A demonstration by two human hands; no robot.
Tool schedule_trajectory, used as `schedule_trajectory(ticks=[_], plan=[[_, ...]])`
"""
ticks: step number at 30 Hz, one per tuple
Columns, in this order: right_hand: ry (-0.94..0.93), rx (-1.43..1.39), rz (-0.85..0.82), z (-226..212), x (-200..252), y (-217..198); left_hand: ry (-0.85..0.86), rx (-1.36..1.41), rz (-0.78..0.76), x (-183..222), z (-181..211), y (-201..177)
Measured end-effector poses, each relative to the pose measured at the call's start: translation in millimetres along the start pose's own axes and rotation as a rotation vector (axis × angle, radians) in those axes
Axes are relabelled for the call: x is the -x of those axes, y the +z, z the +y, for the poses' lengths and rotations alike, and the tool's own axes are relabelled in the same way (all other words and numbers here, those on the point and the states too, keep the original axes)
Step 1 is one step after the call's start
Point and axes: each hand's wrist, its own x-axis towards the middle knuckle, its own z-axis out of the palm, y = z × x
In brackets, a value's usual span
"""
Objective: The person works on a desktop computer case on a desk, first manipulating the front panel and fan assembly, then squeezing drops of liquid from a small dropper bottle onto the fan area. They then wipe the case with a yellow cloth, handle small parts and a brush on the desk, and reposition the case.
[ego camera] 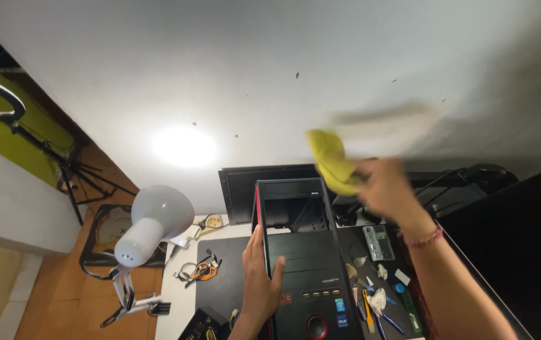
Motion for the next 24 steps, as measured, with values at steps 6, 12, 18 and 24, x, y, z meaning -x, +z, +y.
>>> schedule_trajectory(ticks=[6, 12, 18, 24], plan=[[-0.261, -0.034, -0.044, -1.3, -16.8, 5.6, -0.009, -0.035, -0.011, 1.5, 8.1, 0.2], [-0.667, 0.023, -0.053, -20.8, -47.6, 11.4, 0.040, -0.042, 0.015, -5.7, 6.2, 4.2], [-0.587, 0.030, -0.229, -39.2, -78.5, 6.8, -0.013, -0.020, -0.003, -8.4, 7.0, 3.3], [-0.552, 0.261, -0.210, -45.9, -96.4, -6.2, 0.048, -0.015, 0.026, -6.8, 6.8, -0.6]])
